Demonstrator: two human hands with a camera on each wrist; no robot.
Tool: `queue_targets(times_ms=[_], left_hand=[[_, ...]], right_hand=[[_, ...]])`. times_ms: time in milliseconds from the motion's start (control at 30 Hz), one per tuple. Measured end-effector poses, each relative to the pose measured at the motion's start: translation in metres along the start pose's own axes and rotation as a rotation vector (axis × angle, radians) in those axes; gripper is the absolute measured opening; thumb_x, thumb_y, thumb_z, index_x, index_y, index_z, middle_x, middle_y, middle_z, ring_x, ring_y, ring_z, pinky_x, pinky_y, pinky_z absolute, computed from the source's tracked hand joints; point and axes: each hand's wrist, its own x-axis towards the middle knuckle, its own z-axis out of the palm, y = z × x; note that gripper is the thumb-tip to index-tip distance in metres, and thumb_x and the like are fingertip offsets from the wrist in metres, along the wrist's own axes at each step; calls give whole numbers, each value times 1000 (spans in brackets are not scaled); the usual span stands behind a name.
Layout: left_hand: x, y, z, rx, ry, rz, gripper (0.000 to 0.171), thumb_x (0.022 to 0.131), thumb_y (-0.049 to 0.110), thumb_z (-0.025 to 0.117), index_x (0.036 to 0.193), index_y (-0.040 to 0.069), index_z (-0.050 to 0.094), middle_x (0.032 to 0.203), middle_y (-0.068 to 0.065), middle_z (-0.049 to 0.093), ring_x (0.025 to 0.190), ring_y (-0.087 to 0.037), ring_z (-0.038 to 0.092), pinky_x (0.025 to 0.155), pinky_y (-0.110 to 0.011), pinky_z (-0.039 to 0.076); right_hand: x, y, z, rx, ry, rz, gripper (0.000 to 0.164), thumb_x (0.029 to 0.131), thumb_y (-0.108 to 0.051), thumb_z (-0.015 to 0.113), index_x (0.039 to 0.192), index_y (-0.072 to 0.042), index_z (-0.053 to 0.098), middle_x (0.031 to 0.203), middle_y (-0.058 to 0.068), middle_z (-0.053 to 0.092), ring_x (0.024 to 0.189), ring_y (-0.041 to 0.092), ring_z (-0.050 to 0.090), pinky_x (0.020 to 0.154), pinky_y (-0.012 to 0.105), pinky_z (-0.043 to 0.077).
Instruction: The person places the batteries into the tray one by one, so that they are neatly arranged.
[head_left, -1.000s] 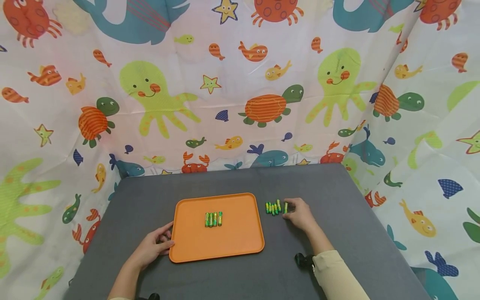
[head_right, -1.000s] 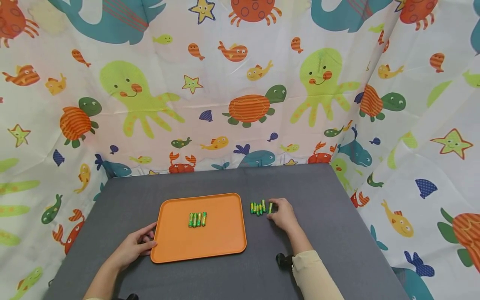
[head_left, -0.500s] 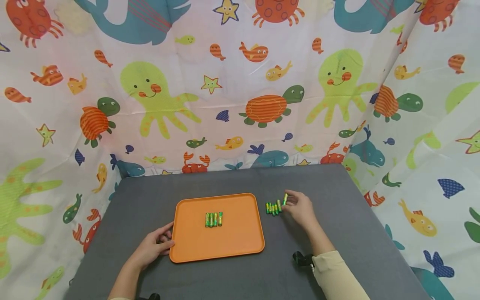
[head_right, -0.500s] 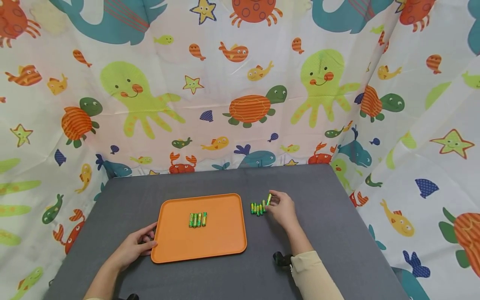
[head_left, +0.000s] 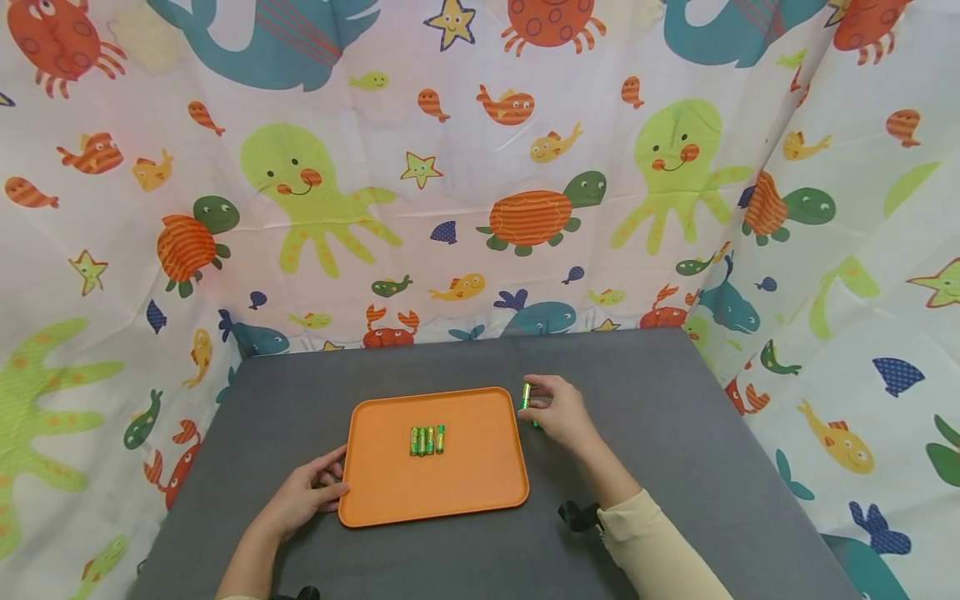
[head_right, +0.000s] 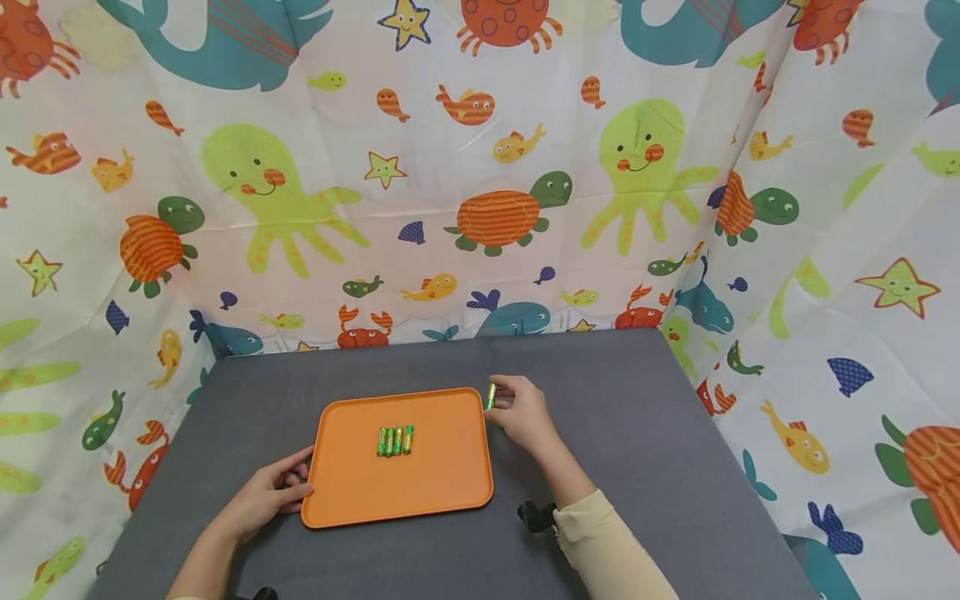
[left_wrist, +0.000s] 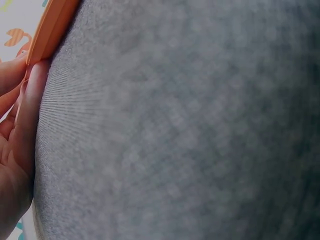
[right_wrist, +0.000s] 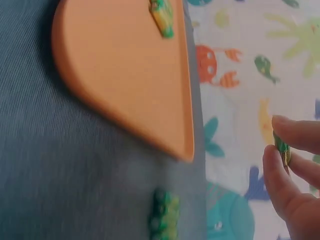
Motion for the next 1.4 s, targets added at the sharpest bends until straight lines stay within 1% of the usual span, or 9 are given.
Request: queue_targets(times_ms=[167,300,467,700,933,1033,1200,1300,1400], left_hand=[[0,-2,0,3,4,7,73,92,14,75,156,13,39,114,-12,51,90,-21,57,72,-35,60],[0,-4,-1,0,-1,8,74,91,15,75,156,12,39,114,-12,50,90,-20,57,73,-35,60],[1,-4,-1,-13,-6,16,74,92,15,75,156,13,39,114,-13,51,89,-20,57,73,-35,60],[2,-3,0,-12,4,13,74,92,15,75,156,14,40,114,-12,51,90,-20,57,72,-35,60],[2,-5,-3,-14,-6,13,75,92,16,75,157,14,38,115,-13,50,89,-19,57,72,-34,60],[2,-5,-3,-17,-6,16,75,92,16,75,157,14,38,115,-13,50,89,-19,57,72,-34,60],[0,-3,-1,-14,0,12,74,91,15,75,156,14,39,114,-13,51,90,-20,57,72,-34,60],[0,-2,-1,-10,-3,13,74,92,15,75,156,14,39,114,-13,51,90,-20,57,72,-34,60],[0,-2,0,-13,-10,18,73,93,15,74,157,14,38,115,-13,50,90,-21,57,72,-35,60]], right_hand=[[1,-15,25,-10,-50,-35,57,80,4,82,133,-4,64,124,16,60,105,35,70,78,32,60],[1,-24,43,-27,-118,-51,58,80,3,82,134,-4,64,130,18,57,111,39,67,81,32,60],[4,-27,62,-46,-163,-56,58,80,0,83,135,-7,65,133,18,55,114,38,66,84,35,60],[11,-20,89,-114,-231,-46,61,80,-4,84,137,-4,62,125,14,65,108,31,69,83,36,59],[17,-7,116,-206,-249,-31,58,77,-5,88,131,-4,67,114,10,70,100,24,66,79,36,58],[17,-3,125,-227,-257,-16,58,76,-3,88,130,-5,68,109,8,69,95,21,63,77,34,56],[15,0,136,-238,-271,20,59,76,-1,87,131,-7,67,101,4,63,86,17,53,72,32,49],[14,-1,139,-247,-270,30,60,76,-2,87,132,-10,66,104,3,62,88,16,54,75,32,51],[13,0,138,-254,-265,33,62,76,-4,88,133,-12,65,110,2,63,95,16,57,80,34,54]])
